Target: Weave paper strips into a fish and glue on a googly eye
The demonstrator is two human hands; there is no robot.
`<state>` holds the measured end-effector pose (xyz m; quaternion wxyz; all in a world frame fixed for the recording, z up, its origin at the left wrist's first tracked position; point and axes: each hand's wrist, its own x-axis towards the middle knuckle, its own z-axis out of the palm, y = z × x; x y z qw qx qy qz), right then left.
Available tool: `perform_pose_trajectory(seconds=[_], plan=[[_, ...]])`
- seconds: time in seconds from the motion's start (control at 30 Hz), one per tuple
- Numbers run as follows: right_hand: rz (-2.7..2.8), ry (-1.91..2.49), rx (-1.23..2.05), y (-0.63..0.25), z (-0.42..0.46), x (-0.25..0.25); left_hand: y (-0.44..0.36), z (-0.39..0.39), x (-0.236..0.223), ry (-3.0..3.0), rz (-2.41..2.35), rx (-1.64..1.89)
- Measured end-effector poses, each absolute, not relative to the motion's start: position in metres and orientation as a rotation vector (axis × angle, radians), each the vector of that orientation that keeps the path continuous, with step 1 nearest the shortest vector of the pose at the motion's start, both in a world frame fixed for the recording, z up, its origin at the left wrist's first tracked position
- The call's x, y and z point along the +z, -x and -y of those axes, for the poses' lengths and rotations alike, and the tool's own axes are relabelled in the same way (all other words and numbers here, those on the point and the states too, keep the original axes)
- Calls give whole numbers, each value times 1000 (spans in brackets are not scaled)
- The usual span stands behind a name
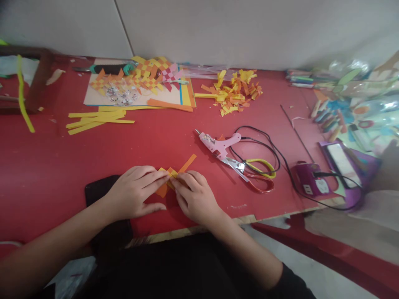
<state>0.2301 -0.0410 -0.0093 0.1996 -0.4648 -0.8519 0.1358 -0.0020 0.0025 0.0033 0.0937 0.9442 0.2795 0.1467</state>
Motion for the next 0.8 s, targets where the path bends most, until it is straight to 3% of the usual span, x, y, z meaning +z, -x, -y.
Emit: perform_pose_trajectory(seconds=[0.27, 0.47, 0.8], plan=[[2321, 1216, 595, -249, 29, 10, 2, -3, 4, -2795, -822, 443], [2293, 1716, 56, -327, -30, 22, 1, -5, 3, -2795, -762, 516], [2500, 1619, 255, -343, -69, 29, 2, -4, 3, -2818, -727, 526]])
